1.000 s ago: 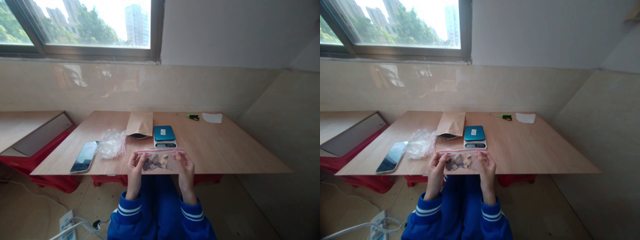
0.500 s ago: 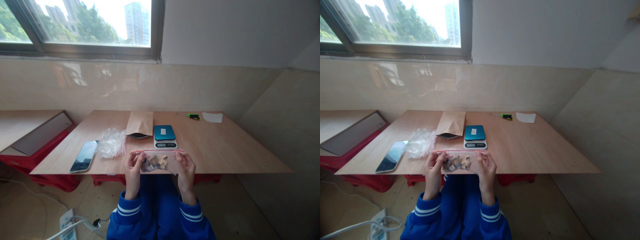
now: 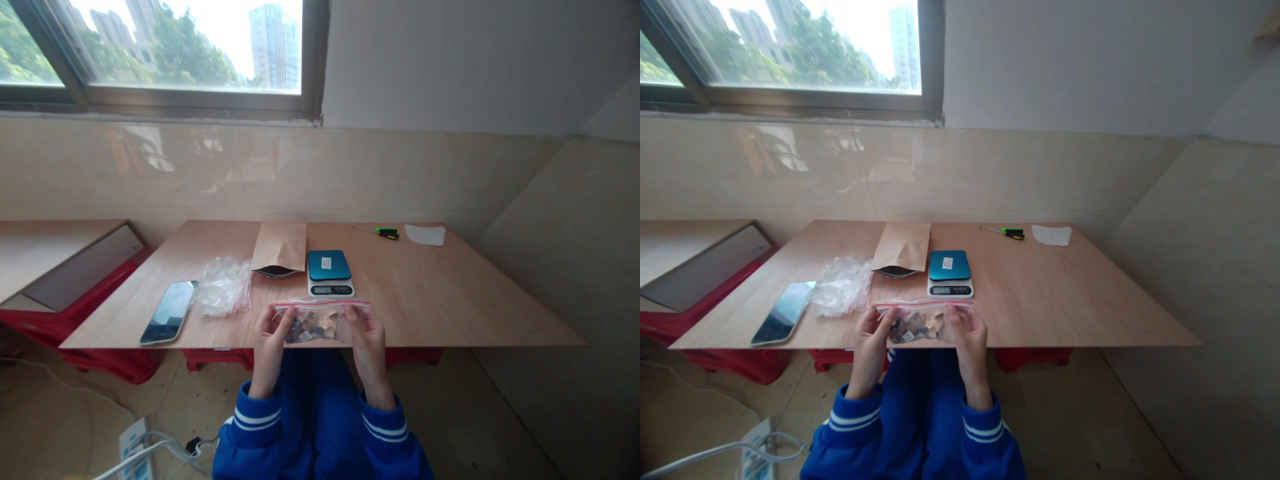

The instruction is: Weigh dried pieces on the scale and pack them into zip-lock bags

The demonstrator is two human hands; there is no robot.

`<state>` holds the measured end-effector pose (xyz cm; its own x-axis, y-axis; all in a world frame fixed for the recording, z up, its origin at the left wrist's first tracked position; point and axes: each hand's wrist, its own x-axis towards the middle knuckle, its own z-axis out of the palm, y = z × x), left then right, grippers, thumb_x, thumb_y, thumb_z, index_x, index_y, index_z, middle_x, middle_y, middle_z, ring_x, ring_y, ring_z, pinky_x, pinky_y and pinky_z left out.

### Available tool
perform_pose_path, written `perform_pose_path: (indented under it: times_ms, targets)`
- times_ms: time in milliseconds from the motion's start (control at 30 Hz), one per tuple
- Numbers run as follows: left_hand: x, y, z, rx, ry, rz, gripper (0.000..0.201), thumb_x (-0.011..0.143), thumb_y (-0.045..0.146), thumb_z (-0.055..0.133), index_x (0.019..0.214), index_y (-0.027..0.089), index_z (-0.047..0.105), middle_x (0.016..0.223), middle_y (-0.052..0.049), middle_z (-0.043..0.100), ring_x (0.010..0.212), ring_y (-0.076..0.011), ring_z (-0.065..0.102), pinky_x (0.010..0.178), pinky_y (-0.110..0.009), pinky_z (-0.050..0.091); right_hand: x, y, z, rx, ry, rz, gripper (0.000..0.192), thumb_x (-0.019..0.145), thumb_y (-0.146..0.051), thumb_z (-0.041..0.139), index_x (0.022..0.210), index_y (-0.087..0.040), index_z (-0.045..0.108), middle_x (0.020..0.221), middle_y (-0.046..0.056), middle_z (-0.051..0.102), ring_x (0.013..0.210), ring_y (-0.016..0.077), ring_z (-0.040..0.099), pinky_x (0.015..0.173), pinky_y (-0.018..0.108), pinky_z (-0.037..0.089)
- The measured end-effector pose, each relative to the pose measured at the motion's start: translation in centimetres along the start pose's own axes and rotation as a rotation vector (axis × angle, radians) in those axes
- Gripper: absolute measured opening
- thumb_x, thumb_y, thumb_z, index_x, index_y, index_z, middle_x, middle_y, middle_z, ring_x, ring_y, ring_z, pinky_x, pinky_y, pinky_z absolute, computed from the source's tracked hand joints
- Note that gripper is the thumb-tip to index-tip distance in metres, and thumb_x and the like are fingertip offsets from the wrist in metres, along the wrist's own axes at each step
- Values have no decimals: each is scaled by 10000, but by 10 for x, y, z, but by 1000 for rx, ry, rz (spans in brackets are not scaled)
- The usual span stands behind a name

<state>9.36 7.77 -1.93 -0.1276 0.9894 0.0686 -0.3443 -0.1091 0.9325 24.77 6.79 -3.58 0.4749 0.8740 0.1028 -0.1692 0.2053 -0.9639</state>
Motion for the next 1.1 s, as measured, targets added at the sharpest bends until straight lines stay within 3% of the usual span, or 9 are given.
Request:
perform_pose_path:
  times_ms: [467, 667, 900, 1100]
  targets:
    - [-1, 5, 1, 180, 43, 105, 253, 792, 414, 692, 819, 174, 618, 709, -24, 713, 607, -138, 666, 552, -211, 522, -4, -7, 2, -99, 33, -159, 190, 779, -361, 719, 851, -186, 704, 846, 30, 741, 854, 205, 681, 835, 340, 514]
    - [-1, 5, 4, 168, 106, 105, 282, 780, 447, 694, 800, 179, 609, 672, -3, 692, 569, -129, 646, 524, -205, 505, -5, -5, 5, -59, 45, -88, 253, 750, -421, 731, 802, -175, 698, 780, 44, 733, 774, 208, 678, 763, 351, 537]
    - [1, 4, 0, 107, -41, 71, 271, 720, 397, 760, 819, 155, 686, 781, -38, 726, 744, -170, 681, 686, -248, 537, -3, -8, 2, 2, -121, -100, 292, 784, -425, 695, 983, -212, 701, 992, 62, 730, 923, 219, 675, 857, 381, 534]
    - [-1, 6, 1, 110, -45, 64, 216, 731, 357, 757, 783, 159, 689, 739, -24, 721, 698, -152, 664, 652, -235, 522, -3, -9, 3, -64, -138, -161, 174, 797, -372, 699, 778, -201, 677, 764, 8, 698, 764, 187, 658, 787, 333, 524]
